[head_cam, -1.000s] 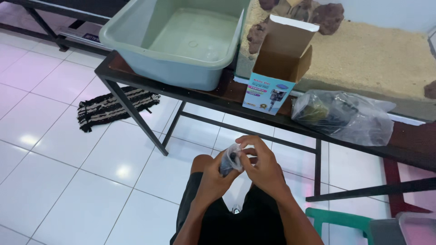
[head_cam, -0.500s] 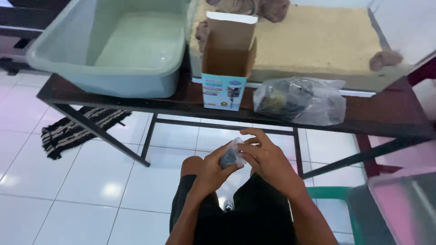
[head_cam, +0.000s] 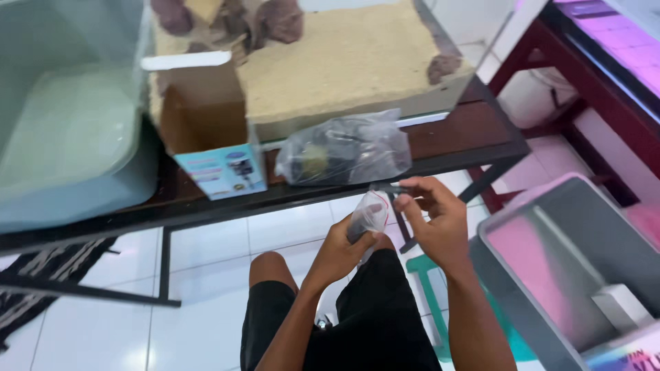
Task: The person unpacks a new aquarium filter from its box and plastic packaging, then assembles the filter by attaching the mounting bracket and inserting the sponge filter media. The person works on a table next to an aquarium.
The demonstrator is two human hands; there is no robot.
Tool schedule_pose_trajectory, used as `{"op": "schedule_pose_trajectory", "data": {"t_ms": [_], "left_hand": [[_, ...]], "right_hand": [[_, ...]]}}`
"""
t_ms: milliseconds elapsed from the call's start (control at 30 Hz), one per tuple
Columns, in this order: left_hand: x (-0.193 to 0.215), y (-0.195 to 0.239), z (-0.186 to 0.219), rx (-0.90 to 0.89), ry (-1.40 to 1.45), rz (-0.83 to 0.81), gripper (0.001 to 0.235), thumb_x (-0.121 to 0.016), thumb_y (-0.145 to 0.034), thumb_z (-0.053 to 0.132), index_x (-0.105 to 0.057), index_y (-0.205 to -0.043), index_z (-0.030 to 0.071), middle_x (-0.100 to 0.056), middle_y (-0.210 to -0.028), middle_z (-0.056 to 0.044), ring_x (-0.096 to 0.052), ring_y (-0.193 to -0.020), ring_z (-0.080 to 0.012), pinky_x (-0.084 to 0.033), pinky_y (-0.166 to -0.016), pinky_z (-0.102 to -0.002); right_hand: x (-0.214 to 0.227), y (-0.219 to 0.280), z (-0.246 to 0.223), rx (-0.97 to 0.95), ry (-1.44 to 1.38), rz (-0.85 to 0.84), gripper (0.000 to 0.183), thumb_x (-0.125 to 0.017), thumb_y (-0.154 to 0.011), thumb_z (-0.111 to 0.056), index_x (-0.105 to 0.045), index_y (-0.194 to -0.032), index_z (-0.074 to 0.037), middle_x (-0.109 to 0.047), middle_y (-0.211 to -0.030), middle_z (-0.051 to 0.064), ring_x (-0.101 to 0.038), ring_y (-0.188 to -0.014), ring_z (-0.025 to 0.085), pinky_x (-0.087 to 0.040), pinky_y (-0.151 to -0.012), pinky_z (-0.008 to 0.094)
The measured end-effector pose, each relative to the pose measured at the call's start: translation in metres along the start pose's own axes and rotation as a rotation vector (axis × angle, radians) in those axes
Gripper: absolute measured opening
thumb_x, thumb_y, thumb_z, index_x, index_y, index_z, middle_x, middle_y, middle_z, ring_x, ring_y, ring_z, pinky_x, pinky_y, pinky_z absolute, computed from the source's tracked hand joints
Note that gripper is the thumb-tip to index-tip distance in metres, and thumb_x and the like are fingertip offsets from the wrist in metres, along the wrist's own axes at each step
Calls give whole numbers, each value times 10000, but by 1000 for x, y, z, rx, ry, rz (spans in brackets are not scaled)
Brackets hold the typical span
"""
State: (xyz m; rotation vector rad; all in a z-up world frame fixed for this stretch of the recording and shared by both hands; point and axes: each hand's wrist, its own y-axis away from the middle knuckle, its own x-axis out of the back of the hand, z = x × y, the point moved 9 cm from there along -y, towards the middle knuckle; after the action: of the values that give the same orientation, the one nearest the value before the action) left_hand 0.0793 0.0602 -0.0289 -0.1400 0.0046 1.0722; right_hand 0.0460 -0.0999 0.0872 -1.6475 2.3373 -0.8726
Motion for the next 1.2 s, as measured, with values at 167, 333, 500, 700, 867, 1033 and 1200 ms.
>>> {"op": "schedule_pose_trajectory", "data": {"t_ms": [167,333,500,700,867,1033,1200], "left_hand": [[-41,-20,13,9,9,-92,260,-698,-967,257,-719,-1107,39,-715,-860,-110,-596,-853,-160,-517,-740,-402],[-69,-37,-2,26,-13,-142,265,-640,-997,268,-699,-1101,32,-694,-840,-112,-601,-833,-180,-511,-741,-401],[-85,-40,21,48,-40,-181,328,-626,-1007,271,-676,-1235,41,-662,-834,-64,-586,-815,-155,-500,-725,-365],[-86,-48,-2,62,-60,-183,346,-643,-1002,310,-679,-1224,47,-654,-826,-54,-576,-804,-134,-494,-709,-350],[-85,-49,-13,76,-53,-187,452,-645,-999,310,-621,-1363,44,-700,-1001,-138,-619,-957,-201,-511,-823,-421],[-84,-51,-5,74,-72,-185,522,-667,-974,281,-582,-1423,30,-717,-1110,-207,-652,-1064,-260,-516,-887,-468],[-81,-53,0,48,-20,-181,560,-704,-939,237,-572,-1451,53,-707,-1190,-218,-629,-1134,-284,-503,-946,-487]], "right_hand": [[55,-20,16,75,154,221,217,-755,-943,-10,-700,-1145,48,-721,-962,182,-737,-873,299,-607,-775,388],[84,-56,44,199,536,338,234,-866,-860,-66,-765,-1068,-98,-748,-900,66,-719,-860,259,-574,-767,350],[71,-80,75,119,759,233,221,-879,-817,-220,-758,-1003,-226,-756,-967,-62,-693,-997,214,-495,-876,377],[64,-82,87,58,809,186,234,-867,-828,-255,-750,-1026,-216,-751,-979,-77,-666,-1049,188,-436,-934,374],[65,-81,92,-1,716,111,373,-860,-821,-288,-709,-1159,-244,-723,-1089,-64,-644,-1115,203,-390,-994,379],[67,-76,90,-37,614,63,383,-821,-880,-292,-678,-1231,-241,-704,-1154,-30,-643,-1149,236,-373,-1042,399],[72,-79,91,-47,545,44,373,-804,-896,-279,-675,-1243,-230,-663,-1234,-1,-640,-1196,246,-393,-1028,391]]}}
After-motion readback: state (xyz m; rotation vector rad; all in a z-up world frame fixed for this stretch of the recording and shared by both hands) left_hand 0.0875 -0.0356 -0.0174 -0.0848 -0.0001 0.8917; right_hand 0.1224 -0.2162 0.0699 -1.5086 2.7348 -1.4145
